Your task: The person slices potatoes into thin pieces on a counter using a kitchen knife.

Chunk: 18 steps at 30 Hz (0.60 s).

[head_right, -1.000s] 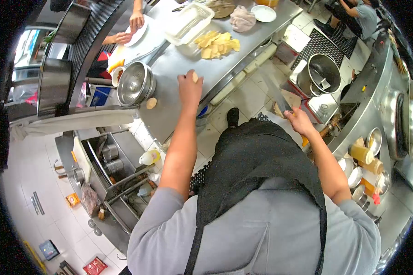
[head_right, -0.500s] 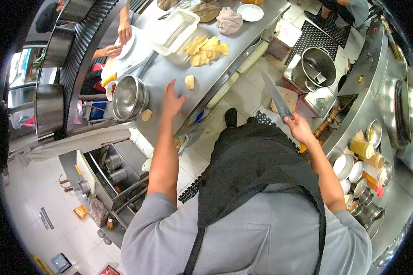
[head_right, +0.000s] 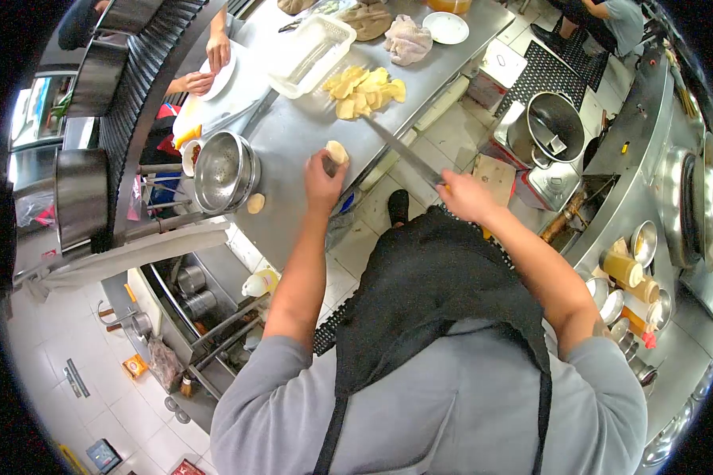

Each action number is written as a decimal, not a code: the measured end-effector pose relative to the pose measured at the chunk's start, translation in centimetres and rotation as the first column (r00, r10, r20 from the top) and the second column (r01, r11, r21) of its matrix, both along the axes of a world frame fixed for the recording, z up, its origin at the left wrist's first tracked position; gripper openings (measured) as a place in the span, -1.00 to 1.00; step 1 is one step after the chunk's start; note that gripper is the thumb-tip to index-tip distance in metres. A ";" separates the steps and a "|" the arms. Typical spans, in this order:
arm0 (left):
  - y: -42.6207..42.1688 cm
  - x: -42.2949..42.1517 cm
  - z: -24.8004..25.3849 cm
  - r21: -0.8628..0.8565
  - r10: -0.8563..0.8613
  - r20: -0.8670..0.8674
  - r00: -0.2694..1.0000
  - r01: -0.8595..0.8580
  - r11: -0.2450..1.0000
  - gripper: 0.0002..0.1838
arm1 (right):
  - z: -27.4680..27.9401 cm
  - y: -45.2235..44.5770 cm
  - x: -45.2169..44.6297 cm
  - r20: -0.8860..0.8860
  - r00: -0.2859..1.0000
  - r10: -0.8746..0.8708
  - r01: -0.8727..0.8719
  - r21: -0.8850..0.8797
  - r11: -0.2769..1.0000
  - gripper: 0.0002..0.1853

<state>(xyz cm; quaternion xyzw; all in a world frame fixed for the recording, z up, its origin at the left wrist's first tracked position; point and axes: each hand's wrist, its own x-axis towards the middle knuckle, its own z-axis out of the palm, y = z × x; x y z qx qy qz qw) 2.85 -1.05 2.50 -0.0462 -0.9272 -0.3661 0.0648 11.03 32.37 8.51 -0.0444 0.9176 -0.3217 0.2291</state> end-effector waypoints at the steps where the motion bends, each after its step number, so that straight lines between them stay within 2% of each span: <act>1: 0.0 0.0 -0.4 -0.028 -0.036 -0.100 0.994 0.034 0.999 -0.48 | 0.3 -1.3 -0.9 -0.024 0.999 0.036 -0.035 0.027 0.999 -0.70; 2: -0.1 0.2 -0.9 -0.060 -0.076 -0.196 0.978 0.065 0.996 -0.47 | 0.4 -2.6 -1.4 -0.045 0.996 0.071 -0.069 0.054 0.996 -0.72; 5: -0.1 -0.5 -0.9 -0.141 -0.130 -0.249 0.960 0.097 0.985 -0.45 | -0.5 -6.1 -3.1 -0.088 0.995 0.047 -0.041 0.060 0.997 -0.77; 9: 0.1 -1.3 -1.4 -0.100 -0.185 -0.249 0.951 0.165 0.981 -0.47 | 0.1 -8.9 -4.0 -0.158 0.987 0.010 -0.003 0.043 0.999 -0.81; 12: 0.5 -1.3 -1.0 -0.092 -0.184 -0.246 0.951 0.166 0.982 -0.51 | 1.1 -10.2 -4.3 -0.121 0.993 0.006 0.007 0.105 0.994 -0.83; 15: 0.5 -1.5 -1.6 -0.093 -0.178 -0.291 0.940 0.158 0.983 -0.54 | 2.6 -10.8 -4.7 -0.043 0.993 0.108 -0.100 0.154 0.983 -0.73; 18: 0.3 -1.5 -2.7 -0.124 -0.175 -0.355 0.918 0.140 0.982 -0.55 | 2.1 -11.4 -4.8 -0.026 0.990 0.135 -0.130 0.158 0.979 -0.73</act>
